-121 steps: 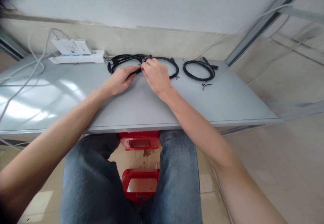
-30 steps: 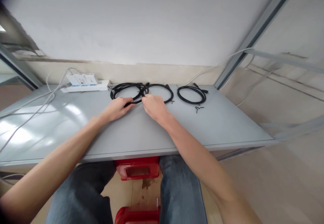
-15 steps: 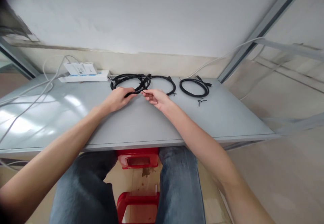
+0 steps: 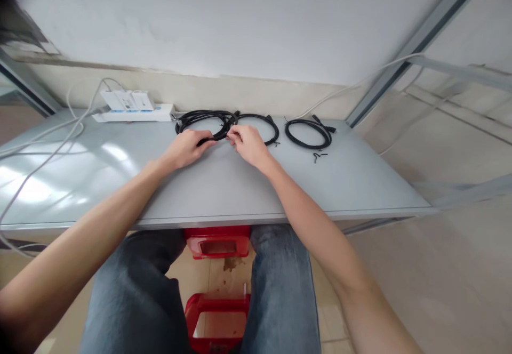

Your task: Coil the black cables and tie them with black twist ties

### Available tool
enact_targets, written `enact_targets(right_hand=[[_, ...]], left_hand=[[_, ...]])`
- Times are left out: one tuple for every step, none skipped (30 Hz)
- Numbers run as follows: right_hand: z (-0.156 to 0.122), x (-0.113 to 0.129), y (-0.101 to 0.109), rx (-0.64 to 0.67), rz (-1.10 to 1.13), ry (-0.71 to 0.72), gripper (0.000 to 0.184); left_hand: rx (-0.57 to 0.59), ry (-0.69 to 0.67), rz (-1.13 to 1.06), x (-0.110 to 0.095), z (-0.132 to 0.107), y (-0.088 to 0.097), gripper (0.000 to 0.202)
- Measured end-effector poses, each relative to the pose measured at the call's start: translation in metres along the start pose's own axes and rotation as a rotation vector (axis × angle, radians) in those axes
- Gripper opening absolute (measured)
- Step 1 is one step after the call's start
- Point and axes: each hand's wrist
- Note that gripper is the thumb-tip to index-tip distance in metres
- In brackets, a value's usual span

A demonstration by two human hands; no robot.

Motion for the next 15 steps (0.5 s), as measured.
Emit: enact_targets(right_hand=[[0.0,-0.002,0.001,0.004,-0.049,0.03,0.024],[0.0,-0.004,0.001,0.006,-0.085,0.054,0.024],[0.0,-0.005,0.002,0.008,-0.104,0.07,0.024],[0.001,-0.007,0.002,0.009,-0.11,0.082,0.024],[0.001,-0.008,0.003,0.014,-0.105,0.09,0.024],[0.001,-0.009,0.004,0.023,-0.091,0.093,0.025],[0.002,-0.01,0.004,0.037,-0.067,0.089,0.025],[0.003,-0.011,0.005,0.055,-0.033,0.077,0.025],[0.003,-0.012,0.005,0.075,0.009,0.056,0.023],[0.005,-0.013,0.005,0.096,0.057,0.031,0.021],[0.006,-0.015,0.006,0.118,0.108,0.006,0.018],[0.006,-0.016,0.006,0.14,0.158,-0.017,0.015],[0.007,-0.017,0.005,0.159,0.201,-0.033,0.012],[0.007,-0.017,0.005,0.176,0.236,-0.043,0.01],[0.007,-0.017,0.005,0.189,0.262,-0.048,0.009]], left_hand=[[0.0,0.003,-0.002,0.0,0.0,0.0,0.038],[-0.002,0.006,-0.005,0.0,0.0,0.0,0.038],[-0.003,0.01,-0.008,0.001,0.0,0.0,0.038],[-0.004,0.013,-0.011,0.001,0.0,0.0,0.038],[-0.006,0.016,-0.014,0.001,0.001,0.0,0.038],[-0.006,0.018,-0.017,0.001,0.001,0.0,0.038],[-0.007,0.018,-0.021,0.001,0.001,0.0,0.038],[-0.006,0.016,-0.024,0.001,0.001,0.0,0.038],[-0.006,0.01,-0.028,0.002,0.001,0.0,0.038],[-0.006,0.004,-0.03,0.002,0.001,0.0,0.038],[-0.007,-0.003,-0.031,0.002,0.001,0.0,0.038],[-0.008,-0.009,-0.031,0.002,0.001,-0.001,0.038],[-0.009,-0.012,-0.03,0.002,0.001,-0.001,0.037],[-0.01,-0.012,-0.03,0.003,0.001,-0.001,0.037],[-0.01,-0.012,-0.032,0.003,0.001,-0.001,0.037]])
Point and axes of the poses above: each hand's wrist, its own z-axis towards the middle knuckle, its own y-axis out of the back of the hand, x = y × z, and after that the axes turned 8 degrees about x, right-handed
